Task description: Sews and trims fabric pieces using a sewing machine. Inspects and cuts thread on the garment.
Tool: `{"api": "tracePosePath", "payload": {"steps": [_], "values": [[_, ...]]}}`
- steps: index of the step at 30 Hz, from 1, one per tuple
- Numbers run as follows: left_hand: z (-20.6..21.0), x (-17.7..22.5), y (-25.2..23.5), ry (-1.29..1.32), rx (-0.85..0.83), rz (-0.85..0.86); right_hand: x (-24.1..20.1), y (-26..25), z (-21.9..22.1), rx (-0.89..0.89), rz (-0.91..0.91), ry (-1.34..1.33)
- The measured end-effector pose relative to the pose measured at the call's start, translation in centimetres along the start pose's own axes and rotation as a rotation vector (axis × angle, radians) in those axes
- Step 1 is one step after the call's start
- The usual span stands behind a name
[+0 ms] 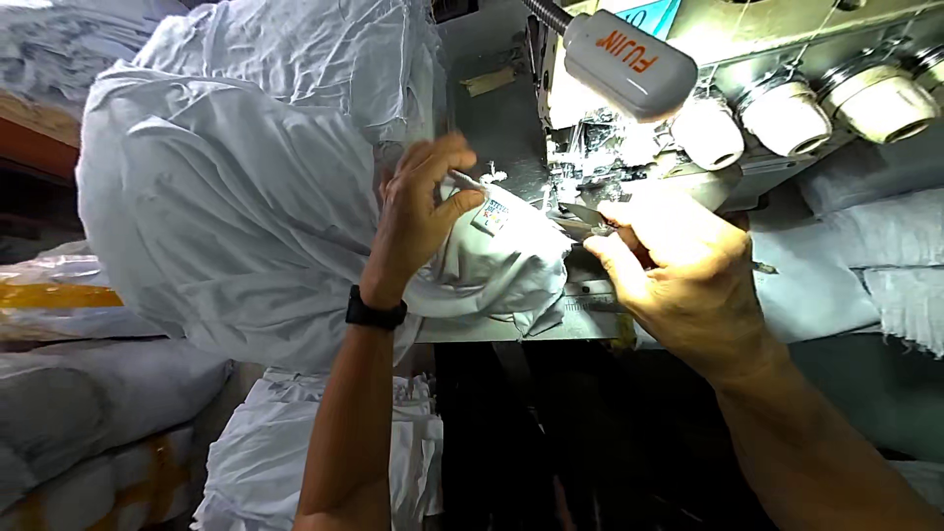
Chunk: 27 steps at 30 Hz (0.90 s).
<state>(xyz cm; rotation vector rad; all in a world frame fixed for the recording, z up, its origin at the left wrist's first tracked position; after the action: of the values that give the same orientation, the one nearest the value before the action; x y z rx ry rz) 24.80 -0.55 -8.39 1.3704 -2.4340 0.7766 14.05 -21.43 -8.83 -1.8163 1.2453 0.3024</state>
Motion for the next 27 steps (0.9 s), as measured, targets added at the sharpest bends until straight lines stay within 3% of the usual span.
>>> {"api": "tracePosePath", "payload": {"steps": [5,9,11,14,20,24,27], "values": [[-2.6,2.5,2.7,0.159,-0.054,0.052,-0.9,-0.4,0.4,0.015,-0.003,0.123],[-3.6,5.8,5.1,-0.035,-0.046,0.223,-1.9,-1.8,2.1,-0.027,-0.013,0.124],[-3.7,6.7,4.8,-0.089,-0.057,0.230,-2.2,-2.2,2.8,-0.029,-0.062,0.106],[-3.6,7.1,4.5,-0.066,-0.062,0.225,-1.5,-2.5,2.4,-0.017,-0.059,-0.078],[-3.1,8.0,4.0,-0.062,-0.136,0.228,-0.4,-2.6,1.2,-0.128,0.344,-0.505],[-2.5,8.6,4.2,-0.039,-0.125,0.285,-0.7,-3.4,2.9,-0.088,0.347,-0.637],[-1.9,7.0,2.3,-0.082,-0.122,0.218,-0.6,-3.3,2.2,-0.079,0.322,-0.690]]}}
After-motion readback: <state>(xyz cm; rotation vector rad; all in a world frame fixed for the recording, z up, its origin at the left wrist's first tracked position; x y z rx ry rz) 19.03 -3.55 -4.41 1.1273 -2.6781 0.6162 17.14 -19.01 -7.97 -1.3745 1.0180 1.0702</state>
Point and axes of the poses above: each hand's wrist, its own y-axis away from the middle knuckle, its own z-axis out of the palm, x = y × z, the point moved 8 cm from there along -y, towards the middle knuckle, and after that the axes turned 13 degrees about -y, right-handed, at the moved point
